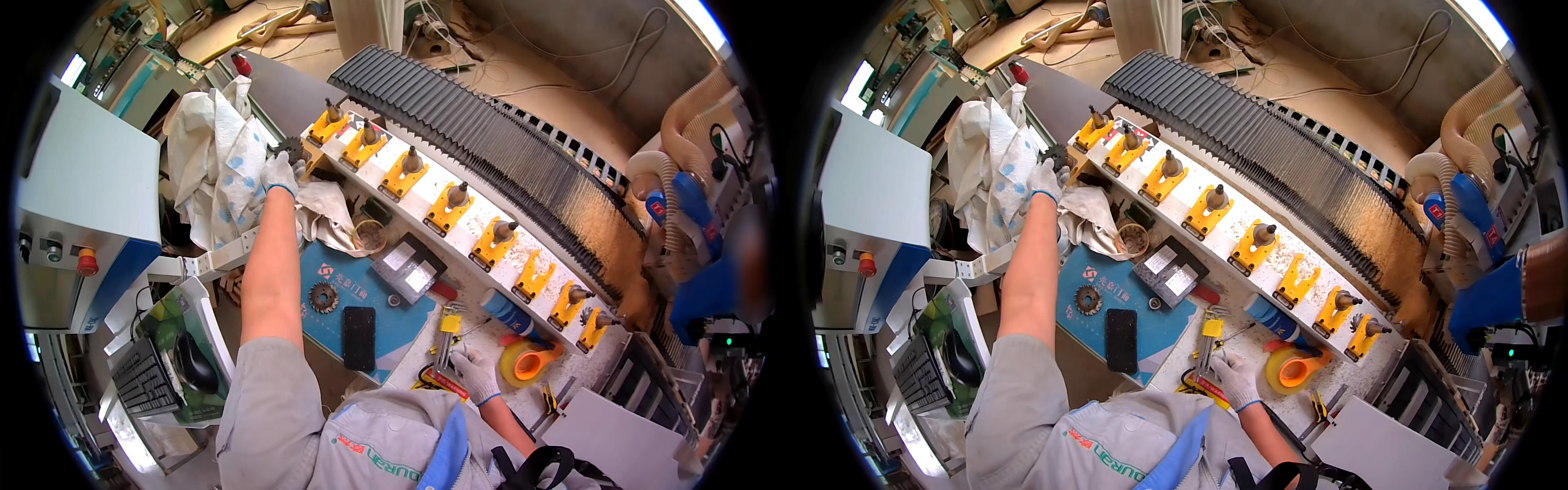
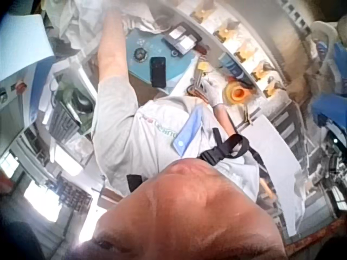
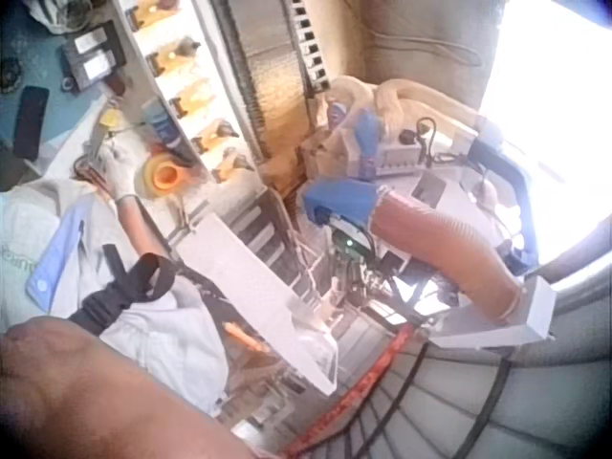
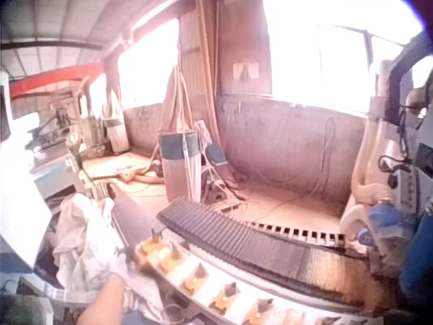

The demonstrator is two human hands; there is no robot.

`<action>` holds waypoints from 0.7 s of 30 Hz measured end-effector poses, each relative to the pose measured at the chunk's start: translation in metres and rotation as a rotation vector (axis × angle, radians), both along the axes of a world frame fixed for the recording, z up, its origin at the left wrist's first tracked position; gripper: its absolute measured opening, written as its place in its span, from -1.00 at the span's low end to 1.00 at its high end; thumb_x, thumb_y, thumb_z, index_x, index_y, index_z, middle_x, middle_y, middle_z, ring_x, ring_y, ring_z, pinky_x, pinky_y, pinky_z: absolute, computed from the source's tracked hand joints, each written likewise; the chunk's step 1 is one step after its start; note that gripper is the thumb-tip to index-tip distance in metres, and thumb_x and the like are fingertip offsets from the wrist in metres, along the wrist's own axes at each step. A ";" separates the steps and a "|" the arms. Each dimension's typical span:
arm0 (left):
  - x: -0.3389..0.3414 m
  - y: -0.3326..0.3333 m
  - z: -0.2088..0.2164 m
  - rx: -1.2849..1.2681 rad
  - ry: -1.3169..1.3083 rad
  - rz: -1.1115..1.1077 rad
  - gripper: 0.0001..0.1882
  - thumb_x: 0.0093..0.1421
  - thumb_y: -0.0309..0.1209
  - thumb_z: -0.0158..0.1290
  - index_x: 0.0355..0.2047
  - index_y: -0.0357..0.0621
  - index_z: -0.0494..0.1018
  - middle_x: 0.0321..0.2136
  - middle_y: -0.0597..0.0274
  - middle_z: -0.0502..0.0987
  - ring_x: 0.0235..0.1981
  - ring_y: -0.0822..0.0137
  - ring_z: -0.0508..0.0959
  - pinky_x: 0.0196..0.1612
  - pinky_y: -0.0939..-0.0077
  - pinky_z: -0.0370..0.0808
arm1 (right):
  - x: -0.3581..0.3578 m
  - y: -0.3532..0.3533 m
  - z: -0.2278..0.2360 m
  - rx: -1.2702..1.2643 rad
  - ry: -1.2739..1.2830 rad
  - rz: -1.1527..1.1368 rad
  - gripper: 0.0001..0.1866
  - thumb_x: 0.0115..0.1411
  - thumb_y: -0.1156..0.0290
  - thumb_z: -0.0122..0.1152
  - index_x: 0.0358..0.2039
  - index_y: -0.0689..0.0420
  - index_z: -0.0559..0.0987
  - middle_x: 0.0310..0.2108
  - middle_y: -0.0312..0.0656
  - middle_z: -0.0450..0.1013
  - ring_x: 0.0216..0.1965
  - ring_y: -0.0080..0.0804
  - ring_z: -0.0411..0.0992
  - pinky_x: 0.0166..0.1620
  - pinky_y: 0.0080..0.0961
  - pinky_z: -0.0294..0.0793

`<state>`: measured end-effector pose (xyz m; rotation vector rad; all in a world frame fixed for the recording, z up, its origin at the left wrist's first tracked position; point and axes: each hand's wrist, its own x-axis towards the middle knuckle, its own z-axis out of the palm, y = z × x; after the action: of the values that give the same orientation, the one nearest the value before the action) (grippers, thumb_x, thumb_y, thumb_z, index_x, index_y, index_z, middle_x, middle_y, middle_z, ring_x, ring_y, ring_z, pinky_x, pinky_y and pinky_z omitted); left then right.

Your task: The person cleans a gear and other small components with a cloth before replacing a gear and a nozzle assembly onto a woodworking machine.

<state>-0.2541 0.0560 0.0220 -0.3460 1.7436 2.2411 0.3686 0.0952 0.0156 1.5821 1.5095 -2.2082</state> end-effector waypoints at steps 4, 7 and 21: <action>-0.005 0.007 0.008 -0.142 -0.047 -0.032 -0.77 0.40 -0.40 -0.05 -0.06 -0.23 0.53 -0.43 0.08 0.63 -0.65 0.29 0.58 -0.66 0.48 0.50 | -0.014 0.003 0.008 -0.056 0.002 -0.041 -0.83 0.31 0.36 0.27 -0.40 0.15 0.63 -0.51 -0.44 0.43 -0.50 -0.71 0.31 -0.42 -0.64 0.27; 0.002 0.014 0.022 -0.253 -0.046 -0.015 -0.76 0.37 -0.40 -0.03 -0.12 -0.28 0.56 -0.46 0.07 0.65 -0.68 0.30 0.57 -0.68 0.47 0.47 | -0.025 0.005 0.025 -0.049 -0.004 -0.076 -0.84 0.31 0.38 0.26 -0.40 0.15 0.63 -0.51 -0.45 0.42 -0.50 -0.72 0.30 -0.43 -0.64 0.27; 0.030 -0.003 0.022 -0.560 0.095 0.115 -0.66 0.25 -0.24 0.17 -0.27 -0.37 0.61 -0.51 0.02 0.64 -0.62 0.25 0.56 -0.51 0.31 0.53 | -0.016 0.005 0.020 0.077 -0.024 0.010 -0.83 0.33 0.37 0.22 -0.32 0.19 0.66 -0.52 -0.47 0.41 -0.50 -0.73 0.30 -0.42 -0.64 0.29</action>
<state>-0.2240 0.0527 0.0441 -0.4671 2.4446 1.8207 0.3525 0.1003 0.0358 1.6126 1.6104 -2.1427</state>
